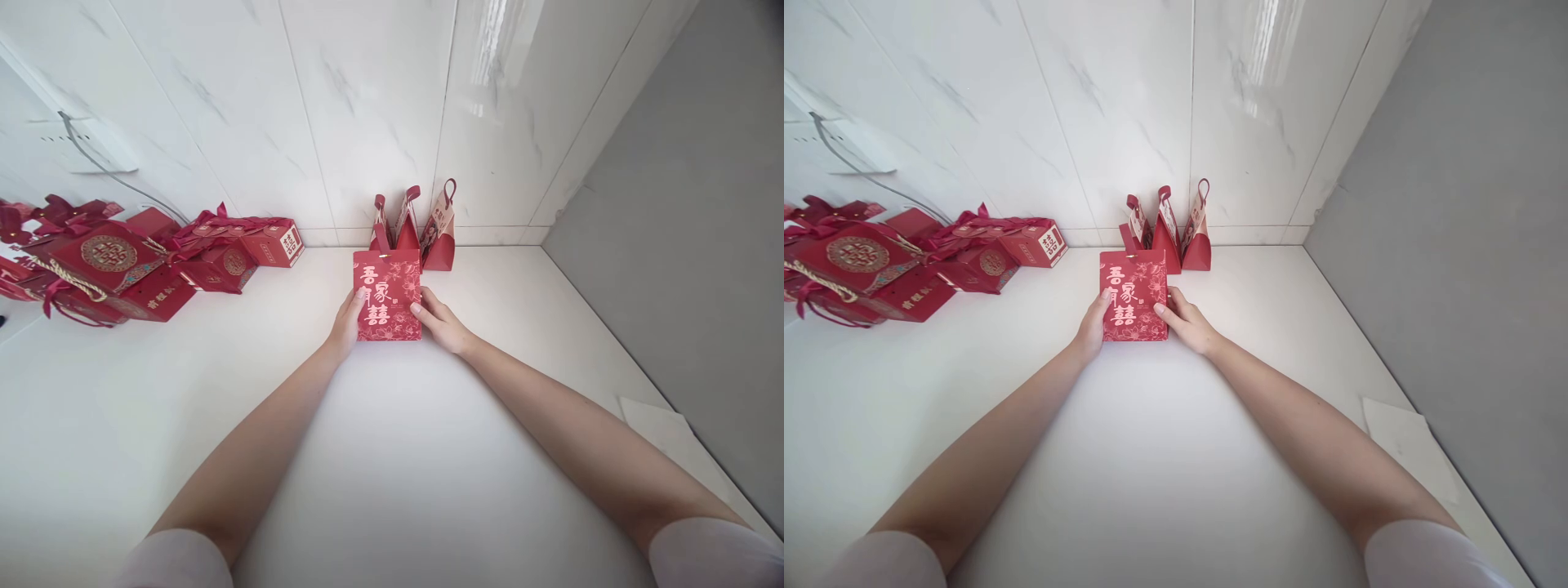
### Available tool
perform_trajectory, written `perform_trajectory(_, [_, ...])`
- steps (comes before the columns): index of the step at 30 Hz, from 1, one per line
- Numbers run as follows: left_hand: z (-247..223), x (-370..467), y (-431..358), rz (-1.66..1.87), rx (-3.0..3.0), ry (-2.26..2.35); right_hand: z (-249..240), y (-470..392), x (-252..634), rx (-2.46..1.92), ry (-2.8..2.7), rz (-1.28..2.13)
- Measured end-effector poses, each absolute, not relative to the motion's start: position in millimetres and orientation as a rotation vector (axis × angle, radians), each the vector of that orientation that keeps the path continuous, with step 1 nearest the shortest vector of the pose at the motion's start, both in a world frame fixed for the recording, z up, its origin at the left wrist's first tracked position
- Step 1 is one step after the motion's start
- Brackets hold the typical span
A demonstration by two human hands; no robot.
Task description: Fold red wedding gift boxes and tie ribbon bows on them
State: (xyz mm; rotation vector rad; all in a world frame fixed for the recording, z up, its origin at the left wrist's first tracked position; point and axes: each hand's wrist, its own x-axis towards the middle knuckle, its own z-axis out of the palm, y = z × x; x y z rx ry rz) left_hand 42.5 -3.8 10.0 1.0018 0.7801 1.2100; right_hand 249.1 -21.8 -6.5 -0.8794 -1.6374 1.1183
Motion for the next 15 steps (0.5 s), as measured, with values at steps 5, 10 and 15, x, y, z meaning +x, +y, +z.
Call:
perform_trajectory(5, [17.5, 28.5, 4.2, 1.153, 0.640, 0.696, -8.1, -25.1, 250.2, -0.730, -1.871, 1.029])
perform_trajectory(10, [21.8, 20.0, 1.5, 1.117, 0.611, 0.596, -4.5, -33.6, 244.3, -0.674, -2.165, 0.797])
perform_trajectory(15, [18.4, 23.8, -2.4, 0.978, 0.690, 0.628, 1.4, -40.3, 241.4, -0.757, -2.162, 0.677])
